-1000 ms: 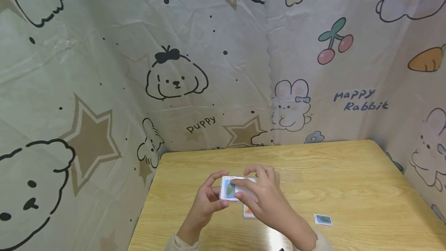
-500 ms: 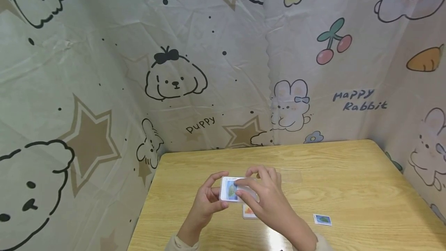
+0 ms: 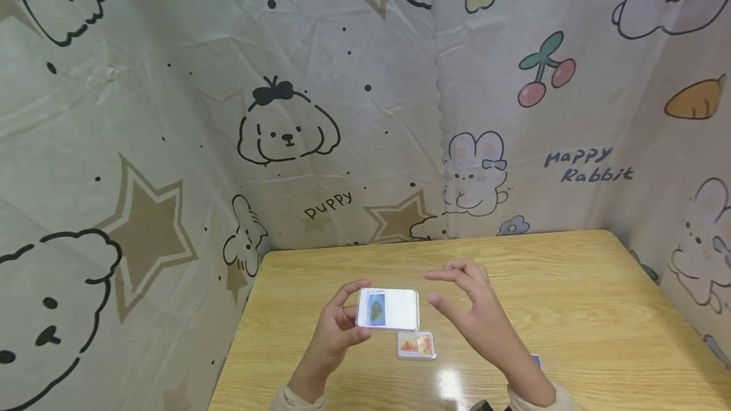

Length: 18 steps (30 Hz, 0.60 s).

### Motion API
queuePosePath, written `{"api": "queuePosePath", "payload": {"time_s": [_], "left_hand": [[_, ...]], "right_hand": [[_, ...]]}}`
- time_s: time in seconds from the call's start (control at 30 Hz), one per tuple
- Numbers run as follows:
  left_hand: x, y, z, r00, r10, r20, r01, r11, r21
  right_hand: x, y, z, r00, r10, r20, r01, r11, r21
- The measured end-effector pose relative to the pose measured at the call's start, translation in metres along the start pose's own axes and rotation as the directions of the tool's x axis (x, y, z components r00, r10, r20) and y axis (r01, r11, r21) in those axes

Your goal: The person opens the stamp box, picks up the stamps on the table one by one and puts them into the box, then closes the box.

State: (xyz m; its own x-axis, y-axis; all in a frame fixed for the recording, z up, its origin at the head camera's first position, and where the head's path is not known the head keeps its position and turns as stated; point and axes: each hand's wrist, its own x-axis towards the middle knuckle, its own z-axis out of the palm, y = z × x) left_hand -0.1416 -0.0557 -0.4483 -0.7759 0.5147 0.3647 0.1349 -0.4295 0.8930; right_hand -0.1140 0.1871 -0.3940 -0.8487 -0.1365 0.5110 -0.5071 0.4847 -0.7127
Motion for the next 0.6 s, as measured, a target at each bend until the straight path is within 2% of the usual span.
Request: {"api": "queuePosePath", "payload": {"time_s": [0.2,0.43,0.6], "left_hand": [[0.000,0.001,0.000,0.999,0.034,0.020,-0.034,0.999,-0.004],[-0.001,0.000,-0.001,1.000,0.007,0.011,-0.007,1.000,-0.013],[-0.001,-0.001,-0.002,1.000,-0.005,0.007,0.005,1.000,-0.003]], "right_hand": [[-0.004,0.015,-0.023,0.997,0.079,-0.026,-0.079,0.997,-0.013],[-0.014,0.046,-0.049,0.990,0.123,-0.071,-0.129,0.987,-0.097],[-0.027,0.074,-0.060,0.981,0.171,-0.093,-0.182,0.974,-0.134]]}}
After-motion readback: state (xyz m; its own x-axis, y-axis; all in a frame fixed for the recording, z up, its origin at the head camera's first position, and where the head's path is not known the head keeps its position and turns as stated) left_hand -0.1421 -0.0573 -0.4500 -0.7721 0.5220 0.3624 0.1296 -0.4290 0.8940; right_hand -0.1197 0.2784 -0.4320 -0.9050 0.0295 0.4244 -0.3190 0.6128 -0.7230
